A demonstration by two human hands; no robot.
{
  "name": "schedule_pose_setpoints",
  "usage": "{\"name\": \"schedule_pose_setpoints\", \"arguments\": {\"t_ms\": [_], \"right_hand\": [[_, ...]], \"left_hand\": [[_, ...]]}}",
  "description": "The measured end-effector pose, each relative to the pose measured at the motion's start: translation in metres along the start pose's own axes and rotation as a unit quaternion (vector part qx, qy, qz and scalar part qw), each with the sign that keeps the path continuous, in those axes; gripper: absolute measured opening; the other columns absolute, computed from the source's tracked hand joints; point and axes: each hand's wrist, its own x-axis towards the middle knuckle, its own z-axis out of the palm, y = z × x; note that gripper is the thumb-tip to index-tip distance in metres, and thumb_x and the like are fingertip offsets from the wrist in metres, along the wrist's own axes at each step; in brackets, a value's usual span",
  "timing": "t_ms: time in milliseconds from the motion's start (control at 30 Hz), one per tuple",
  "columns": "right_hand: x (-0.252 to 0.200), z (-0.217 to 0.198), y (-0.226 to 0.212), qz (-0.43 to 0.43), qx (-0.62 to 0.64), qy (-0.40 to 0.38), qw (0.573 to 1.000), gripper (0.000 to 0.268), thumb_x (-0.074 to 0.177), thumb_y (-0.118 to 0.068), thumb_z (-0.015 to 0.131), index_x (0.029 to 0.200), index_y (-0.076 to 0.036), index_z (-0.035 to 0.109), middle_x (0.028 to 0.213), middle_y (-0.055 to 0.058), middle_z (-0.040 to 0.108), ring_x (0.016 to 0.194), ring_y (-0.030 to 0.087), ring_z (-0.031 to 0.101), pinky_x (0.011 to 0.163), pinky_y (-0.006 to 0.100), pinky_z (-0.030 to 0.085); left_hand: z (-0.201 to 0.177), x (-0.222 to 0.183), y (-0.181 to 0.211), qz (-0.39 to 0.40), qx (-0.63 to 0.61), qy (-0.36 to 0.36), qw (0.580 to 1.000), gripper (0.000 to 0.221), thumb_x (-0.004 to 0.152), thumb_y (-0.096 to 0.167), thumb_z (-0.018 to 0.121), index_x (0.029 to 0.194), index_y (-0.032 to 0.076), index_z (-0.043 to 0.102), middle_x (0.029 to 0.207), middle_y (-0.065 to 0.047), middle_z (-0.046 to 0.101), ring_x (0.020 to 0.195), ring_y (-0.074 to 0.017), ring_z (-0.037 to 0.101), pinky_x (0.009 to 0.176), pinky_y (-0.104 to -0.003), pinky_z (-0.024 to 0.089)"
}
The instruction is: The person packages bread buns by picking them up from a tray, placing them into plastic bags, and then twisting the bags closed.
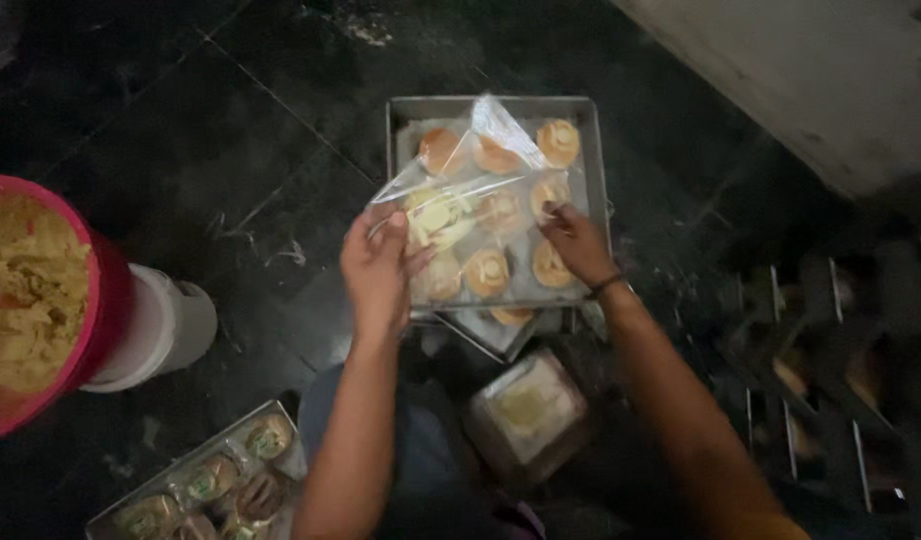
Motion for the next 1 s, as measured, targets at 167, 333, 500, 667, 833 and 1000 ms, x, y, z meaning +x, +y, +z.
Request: {"name": "schedule_pose_setpoints", "arguments": {"t_ms": [167,333,500,667,833,1000], "right_hand": [[0.156,0.062,0.079,-0.003,-0.134,0.056,0.989,0.058,0.102,-0.042,0.061,0.133,0.007,0.06,0.127,0.028,0.066,0.12,0.041,0.063,0.099,0.045,0.049],[0.24,0.092,0.088,0.216,-0.179,0.013,0.96,0.079,0.104,-0.064,0.06,0.125,0.013,0.061,0.125,0.034,0.064,0.119,0.044,0.062,0.102,0.048,0.049],[0.22,0.128,0.06,0.177,-0.153,0.05,0.971,0.089,0.076,-0.051,0.087,0.13,0.01,0.05,0.121,0.026,0.065,0.107,0.033,0.065,0.089,0.041,0.054],[0.107,0.092,-0.006,-0.074,0.382,0.023,0.921,0.052,0.097,-0.028,0.07,0.137,-0.001,0.051,0.121,0.011,0.069,0.11,0.023,0.07,0.092,0.04,0.06],[-0.061,0.033,-0.086,0.072,0.52,0.011,0.851,0.044,0.1,-0.024,0.058,0.141,-0.011,0.051,0.13,0.007,0.064,0.121,0.021,0.062,0.105,0.04,0.051],[-0.158,-0.054,-0.163,-0.034,0.645,-0.017,0.763,0.044,0.104,-0.027,0.061,0.138,0.0,0.052,0.133,0.015,0.064,0.121,0.028,0.064,0.107,0.046,0.052]], "left_hand": [[-0.017,0.003,0.027,0.042,0.021,0.084,0.995,0.031,0.092,0.015,0.074,0.119,0.003,0.064,0.096,-0.004,0.075,0.081,-0.0109,0.071,0.063,-0.025,0.057],[-0.026,-0.001,0.03,0.053,-0.043,0.09,0.994,0.031,0.095,0.024,0.073,0.112,-0.001,0.069,0.088,-0.005,0.073,0.062,-0.011,0.063,0.053,-0.027,0.055],[-0.026,-0.002,0.035,0.039,0.001,0.092,0.995,0.029,0.095,0.027,0.071,0.109,0.002,0.071,0.079,-0.005,0.07,0.051,-0.01,0.058,0.042,-0.023,0.044],[-0.027,0.001,0.032,0.08,-0.012,0.036,0.996,0.025,0.098,0.023,0.071,0.11,0.0,0.071,0.085,-0.004,0.073,0.057,-0.0053,0.058,0.048,-0.022,0.046],[-0.025,-0.006,0.029,0.107,0.034,-0.095,0.989,0.024,0.101,0.022,0.069,0.11,-0.001,0.072,0.095,-0.006,0.078,0.074,-0.0045,0.068,0.063,-0.021,0.053],[-0.014,-0.04,0.008,0.054,0.154,-0.208,0.965,0.022,0.096,0.02,0.07,0.109,0.002,0.072,0.091,-0.001,0.078,0.062,-0.0045,0.063,0.051,-0.022,0.048]]}}
